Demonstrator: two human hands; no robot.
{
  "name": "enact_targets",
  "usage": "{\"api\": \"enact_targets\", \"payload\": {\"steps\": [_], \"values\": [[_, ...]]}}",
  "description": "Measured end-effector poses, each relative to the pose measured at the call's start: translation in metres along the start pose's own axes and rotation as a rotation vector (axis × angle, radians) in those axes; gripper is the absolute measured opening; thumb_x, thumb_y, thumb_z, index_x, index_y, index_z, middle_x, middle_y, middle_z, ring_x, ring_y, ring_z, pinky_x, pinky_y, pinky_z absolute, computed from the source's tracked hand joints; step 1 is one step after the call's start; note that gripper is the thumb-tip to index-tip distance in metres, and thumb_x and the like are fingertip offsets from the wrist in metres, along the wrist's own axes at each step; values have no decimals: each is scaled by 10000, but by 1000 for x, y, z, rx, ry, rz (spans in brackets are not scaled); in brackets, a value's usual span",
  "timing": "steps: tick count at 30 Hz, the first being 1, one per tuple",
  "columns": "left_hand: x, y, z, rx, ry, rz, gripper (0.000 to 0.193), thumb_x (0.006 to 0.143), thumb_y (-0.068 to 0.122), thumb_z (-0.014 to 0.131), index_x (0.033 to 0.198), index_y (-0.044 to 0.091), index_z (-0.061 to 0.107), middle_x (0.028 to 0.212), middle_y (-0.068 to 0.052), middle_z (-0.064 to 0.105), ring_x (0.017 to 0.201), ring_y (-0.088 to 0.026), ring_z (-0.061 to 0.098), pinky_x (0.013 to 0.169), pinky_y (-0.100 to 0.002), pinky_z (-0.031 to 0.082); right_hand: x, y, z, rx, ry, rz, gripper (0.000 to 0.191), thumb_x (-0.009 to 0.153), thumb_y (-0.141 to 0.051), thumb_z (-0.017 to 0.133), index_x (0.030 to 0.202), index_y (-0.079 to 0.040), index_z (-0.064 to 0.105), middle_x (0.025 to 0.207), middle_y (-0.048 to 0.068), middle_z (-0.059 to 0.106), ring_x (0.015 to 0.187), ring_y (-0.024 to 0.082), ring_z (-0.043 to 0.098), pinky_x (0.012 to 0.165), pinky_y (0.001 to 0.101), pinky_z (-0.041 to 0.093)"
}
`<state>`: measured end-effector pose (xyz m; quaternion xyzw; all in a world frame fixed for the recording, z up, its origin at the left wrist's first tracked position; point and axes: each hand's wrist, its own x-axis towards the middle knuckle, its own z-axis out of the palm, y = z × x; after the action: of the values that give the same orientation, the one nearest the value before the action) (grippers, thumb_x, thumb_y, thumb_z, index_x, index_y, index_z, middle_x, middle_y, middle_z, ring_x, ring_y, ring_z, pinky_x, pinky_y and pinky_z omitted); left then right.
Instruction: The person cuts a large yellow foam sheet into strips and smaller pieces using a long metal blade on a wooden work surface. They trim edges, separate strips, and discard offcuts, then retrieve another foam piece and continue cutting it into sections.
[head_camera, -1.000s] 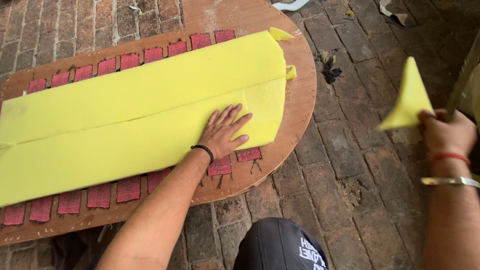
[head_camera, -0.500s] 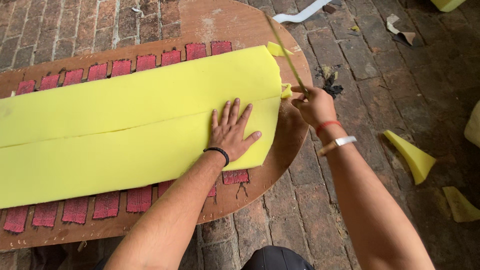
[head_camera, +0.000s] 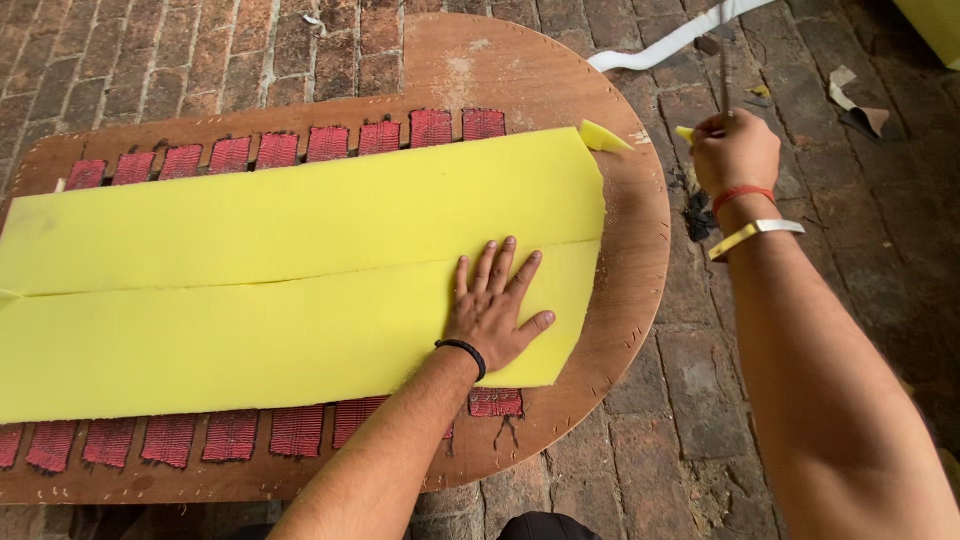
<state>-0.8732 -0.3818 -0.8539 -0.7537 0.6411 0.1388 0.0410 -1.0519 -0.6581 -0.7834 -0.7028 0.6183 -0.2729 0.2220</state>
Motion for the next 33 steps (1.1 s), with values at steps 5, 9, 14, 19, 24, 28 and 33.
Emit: {"api": "enact_targets", "payload": {"steps": [5, 9, 14, 19, 24, 28, 33], "values": [[0, 0, -5, 10, 1, 5, 850, 949, 751, 204, 1634, 299, -16, 1707, -105, -119, 1568, -286, -69, 1215, -555, -100, 6, -42, 29, -117, 7, -50, 97, 931, -265, 760, 1008, -264, 820, 966, 65, 778, 859, 260, 742, 763, 403, 585], [0, -3, -7, 5, -18, 9, 845, 960, 750, 185, 1640, 296, -28, 1709, -109, -125, 1571, -293, -68, 1224, -550, -100, 1, -62, 46, -142, -59, -124, 226, 810, -316, 838, 1025, -260, 799, 958, 77, 760, 874, 305, 717, 783, 414, 563], [2, -8, -3, -37, 15, 29, 850, 950, 757, 206, 1632, 299, -12, 1709, -106, -116, 1565, -278, -79, 1213, -551, -104, 1, -72, 58, -224, -79, -174, 140, 832, -290, 795, 957, -237, 829, 949, 80, 767, 857, 310, 725, 779, 424, 579], [2, -11, 5, -68, 64, 41, 850, 955, 742, 265, 1643, 301, 31, 1717, -98, -72, 1576, -275, -58, 1232, -548, -94, 27, -29, 19, -385, 186, -223, 258, 1028, -300, 659, 948, -117, 823, 820, 130, 743, 694, 275, 729, 652, 414, 598], [2, -8, 6, -50, 49, 24, 848, 955, 731, 285, 1639, 303, 21, 1718, -86, -87, 1578, -269, -76, 1229, -548, -98, 18, 83, -49, -492, 206, 77, 324, 934, -306, 793, 1257, -295, 771, 992, 120, 764, 808, 291, 726, 702, 471, 571], [1, -5, 8, -49, 23, 15, 839, 957, 733, 271, 1637, 323, -2, 1718, -75, -119, 1573, -268, -105, 1230, -542, -107, -42, 151, -72, -541, 120, 270, 328, 900, -405, 848, 1151, -200, 802, 996, 136, 759, 861, 323, 717, 738, 481, 567], [-5, -5, 10, -64, 9, 3, 850, 958, 737, 286, 1643, 328, -9, 1726, -80, -123, 1580, -272, -101, 1234, -549, -99, -148, 184, -72, 64, 168, 311, 241, 911, -80, 637, 1105, -38, 773, 1022, 115, 747, 907, 172, 696, 803, 315, 572]]}}
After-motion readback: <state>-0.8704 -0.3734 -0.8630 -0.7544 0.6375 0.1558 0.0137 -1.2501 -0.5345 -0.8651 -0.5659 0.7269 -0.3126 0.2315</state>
